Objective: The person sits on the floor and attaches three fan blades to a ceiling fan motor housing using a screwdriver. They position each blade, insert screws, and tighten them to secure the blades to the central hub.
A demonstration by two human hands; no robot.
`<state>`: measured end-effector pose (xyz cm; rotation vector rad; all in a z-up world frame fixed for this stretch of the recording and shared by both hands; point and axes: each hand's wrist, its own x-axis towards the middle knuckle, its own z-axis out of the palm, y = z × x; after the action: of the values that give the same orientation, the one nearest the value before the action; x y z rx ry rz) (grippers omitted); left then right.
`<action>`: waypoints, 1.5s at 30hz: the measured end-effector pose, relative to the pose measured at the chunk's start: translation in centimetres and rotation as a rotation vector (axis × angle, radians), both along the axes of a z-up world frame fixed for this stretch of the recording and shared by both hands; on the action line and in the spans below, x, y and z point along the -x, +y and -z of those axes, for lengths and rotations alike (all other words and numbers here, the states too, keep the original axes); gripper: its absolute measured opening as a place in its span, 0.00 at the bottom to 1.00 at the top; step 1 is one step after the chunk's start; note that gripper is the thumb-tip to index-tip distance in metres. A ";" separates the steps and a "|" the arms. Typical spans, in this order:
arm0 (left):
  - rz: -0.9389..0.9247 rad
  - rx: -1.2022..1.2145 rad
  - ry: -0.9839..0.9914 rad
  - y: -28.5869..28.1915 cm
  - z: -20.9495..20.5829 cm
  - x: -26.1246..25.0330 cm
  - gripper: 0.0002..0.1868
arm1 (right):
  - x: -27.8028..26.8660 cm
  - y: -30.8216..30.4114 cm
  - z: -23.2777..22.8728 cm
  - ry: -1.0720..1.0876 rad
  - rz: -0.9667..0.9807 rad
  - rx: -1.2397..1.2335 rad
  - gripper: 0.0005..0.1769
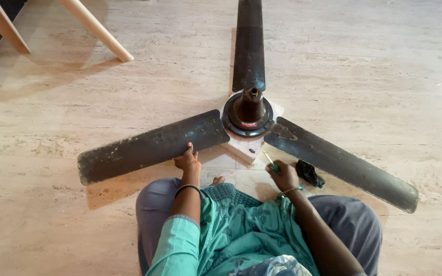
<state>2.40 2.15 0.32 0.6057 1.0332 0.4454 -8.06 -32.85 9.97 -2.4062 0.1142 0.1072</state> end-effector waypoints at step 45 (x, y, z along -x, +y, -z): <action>-0.021 0.041 0.029 0.4 -0.1 -0.2 0.31 | 1.4 1.8 -1.8 -0.492 -0.014 0.089 0.15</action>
<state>2.60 2.51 0.43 0.5660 1.0744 0.4342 -9.48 -31.04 11.75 -2.4475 -0.1276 -0.4904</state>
